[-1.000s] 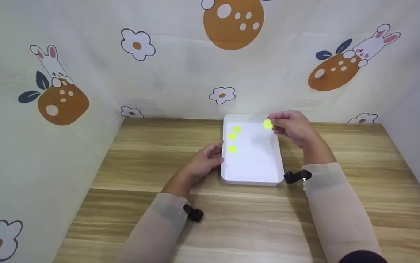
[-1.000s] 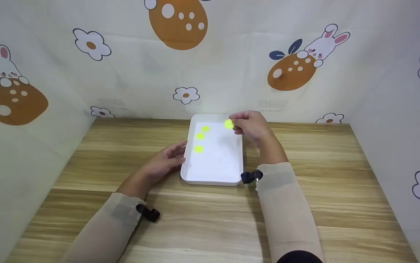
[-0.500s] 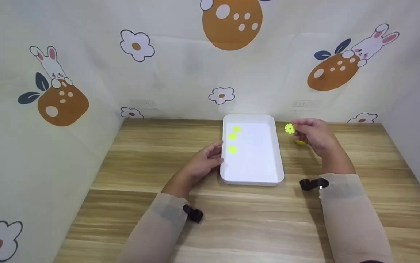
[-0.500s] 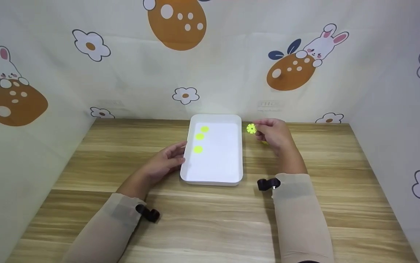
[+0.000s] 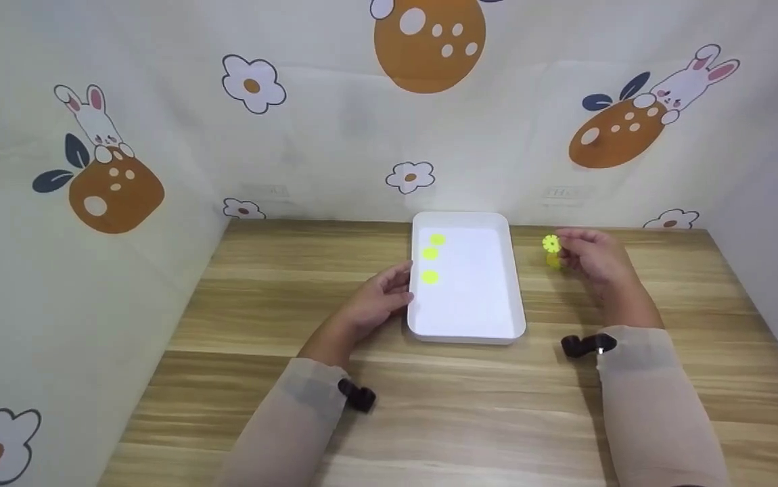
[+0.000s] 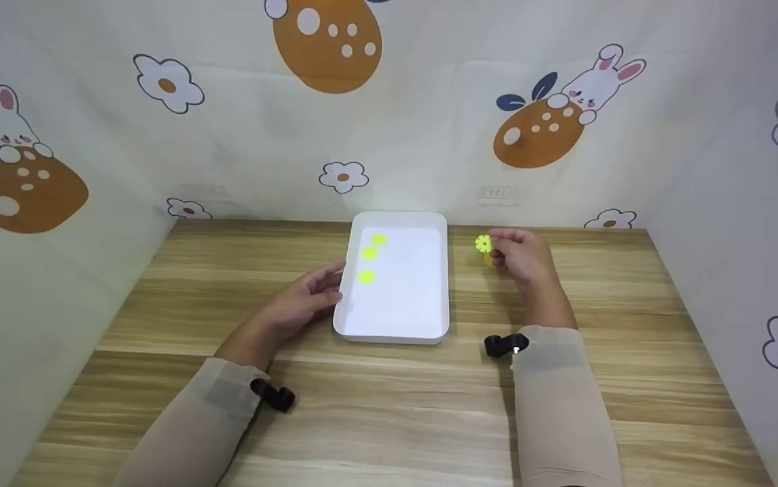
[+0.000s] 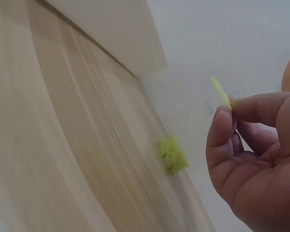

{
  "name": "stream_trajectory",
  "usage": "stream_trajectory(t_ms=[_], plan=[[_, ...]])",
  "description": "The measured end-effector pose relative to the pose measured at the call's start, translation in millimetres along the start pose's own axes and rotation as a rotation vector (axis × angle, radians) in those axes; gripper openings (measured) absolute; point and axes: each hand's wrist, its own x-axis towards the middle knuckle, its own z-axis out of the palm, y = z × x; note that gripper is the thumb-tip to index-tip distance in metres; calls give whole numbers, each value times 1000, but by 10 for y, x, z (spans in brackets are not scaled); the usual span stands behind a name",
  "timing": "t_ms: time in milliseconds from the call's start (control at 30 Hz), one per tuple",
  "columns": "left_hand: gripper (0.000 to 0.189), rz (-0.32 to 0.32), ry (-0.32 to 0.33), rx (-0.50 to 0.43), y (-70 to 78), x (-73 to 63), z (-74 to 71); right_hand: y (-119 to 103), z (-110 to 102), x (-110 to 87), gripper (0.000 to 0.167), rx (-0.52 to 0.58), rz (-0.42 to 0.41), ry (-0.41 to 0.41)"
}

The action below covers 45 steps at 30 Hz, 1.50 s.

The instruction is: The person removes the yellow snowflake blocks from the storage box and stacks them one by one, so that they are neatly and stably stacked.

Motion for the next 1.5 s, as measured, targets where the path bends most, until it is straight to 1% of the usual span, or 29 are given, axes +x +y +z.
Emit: stream_trajectory(t_ms=[167, 233, 367, 500, 633, 900, 1233, 1500], plan=[[66, -2, 2, -2, 0, -8, -1, 71, -79, 31, 29, 106, 11, 15], [66, 0, -1, -2, 0, -11, -2, 104, -102, 47, 26, 113, 6, 22], [67, 9, -6, -1, -10, -15, -10, 163, -128, 69, 26, 62, 1, 22], [67, 14, -9, -2, -31, -13, -20, 207, -136, 86, 36, -22, 2, 18], [67, 8, -6, -8, -38, -5, -14, 207, -127, 75, 40, -66, 10, 24], [67, 12, -10, -17, -41, 4, -4, 119, -87, -28, 43, -50, 29, 24], [67, 2, -6, 3, -28, 1, -5, 111, -75, -38, 46, -62, 28, 37], [70, 21, -34, -27, -15, -10, -14, 266, -123, 130, 47, -84, 27, 74]])
